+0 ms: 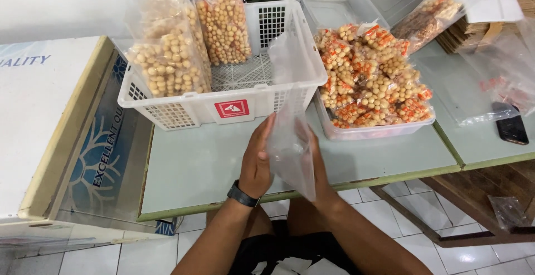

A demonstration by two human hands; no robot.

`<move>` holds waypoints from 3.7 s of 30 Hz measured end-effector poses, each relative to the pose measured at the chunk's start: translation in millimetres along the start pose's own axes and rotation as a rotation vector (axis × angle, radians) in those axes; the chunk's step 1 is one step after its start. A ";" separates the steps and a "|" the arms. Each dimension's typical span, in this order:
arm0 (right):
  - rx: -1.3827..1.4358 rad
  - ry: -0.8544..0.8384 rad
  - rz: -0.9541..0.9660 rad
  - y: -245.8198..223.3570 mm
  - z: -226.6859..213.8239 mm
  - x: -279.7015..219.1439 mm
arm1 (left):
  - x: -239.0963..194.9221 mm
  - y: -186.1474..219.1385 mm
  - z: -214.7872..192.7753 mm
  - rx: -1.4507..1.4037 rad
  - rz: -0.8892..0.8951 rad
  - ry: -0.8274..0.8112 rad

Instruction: Manually portioning snacks from large baskets into small plastic bags and organizing the filled bags on a table.

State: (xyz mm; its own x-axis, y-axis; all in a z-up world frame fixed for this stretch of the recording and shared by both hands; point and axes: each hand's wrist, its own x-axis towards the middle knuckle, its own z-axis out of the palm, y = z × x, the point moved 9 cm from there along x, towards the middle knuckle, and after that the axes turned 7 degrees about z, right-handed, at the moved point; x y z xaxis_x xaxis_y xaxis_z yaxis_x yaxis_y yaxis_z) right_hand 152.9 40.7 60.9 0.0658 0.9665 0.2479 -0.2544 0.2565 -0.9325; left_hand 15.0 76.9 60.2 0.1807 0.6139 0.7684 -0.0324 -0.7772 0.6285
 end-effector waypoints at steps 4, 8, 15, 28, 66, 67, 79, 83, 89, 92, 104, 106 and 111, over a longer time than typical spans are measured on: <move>-0.226 -0.077 -0.206 -5.9 4.9 -1.9 | -8.5 -16.3 -10.8 0.087 0.001 0.037; -0.233 -0.084 -0.197 27.7 -19.7 3.9 | -18.6 -32.1 -11.9 0.113 -0.029 0.057; -0.221 -0.139 -0.201 20.2 -12.2 0.0 | -8.0 -6.0 -13.9 0.145 -0.003 0.103; 0.313 0.130 0.011 59.0 -79.5 5.0 | 14.7 -1.9 -19.7 0.440 0.190 -0.131; -1.075 0.202 -0.618 -141.9 -96.3 -57.0 | -46.7 -50.6 -11.2 -0.625 -0.877 0.359; -1.076 0.206 -0.612 -141.2 -97.5 -56.3 | -53.5 -43.6 -8.2 -0.626 -0.882 0.355; -1.201 0.278 -0.579 -189.5 -120.5 -51.8 | -118.7 11.1 78.0 -1.006 -1.419 -0.109; -1.145 0.117 -0.667 -213.1 -103.1 -61.7 | -91.8 -6.1 57.7 -0.857 -1.253 0.134; -1.036 -0.020 -0.700 -232.4 -118.8 -67.5 | -80.7 -78.9 20.3 -0.708 -0.912 0.274; -0.944 0.230 -0.632 -233.5 -173.4 -44.0 | -82.0 -118.8 -3.2 -0.800 -0.854 0.433; -1.658 0.628 0.200 -90.7 -342.7 69.2 | -68.4 -102.5 -28.6 -0.717 -0.863 0.537; -1.724 0.639 0.169 -81.4 -346.2 74.0 | -70.2 -105.4 -29.8 -0.720 -0.861 0.553; -1.840 0.619 0.172 -68.8 -358.5 80.9 | -73.9 -107.3 -29.5 -0.738 -0.851 0.550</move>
State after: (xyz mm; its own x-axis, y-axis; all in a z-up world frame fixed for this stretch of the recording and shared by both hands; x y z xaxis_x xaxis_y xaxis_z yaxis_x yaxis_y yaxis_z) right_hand 521.6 101.9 50.9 0.5347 0.7392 0.4094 0.8358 -0.5340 -0.1275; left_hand -23.9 119.0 -60.5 -0.0134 0.9969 -0.0772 -0.6811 0.0474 0.7307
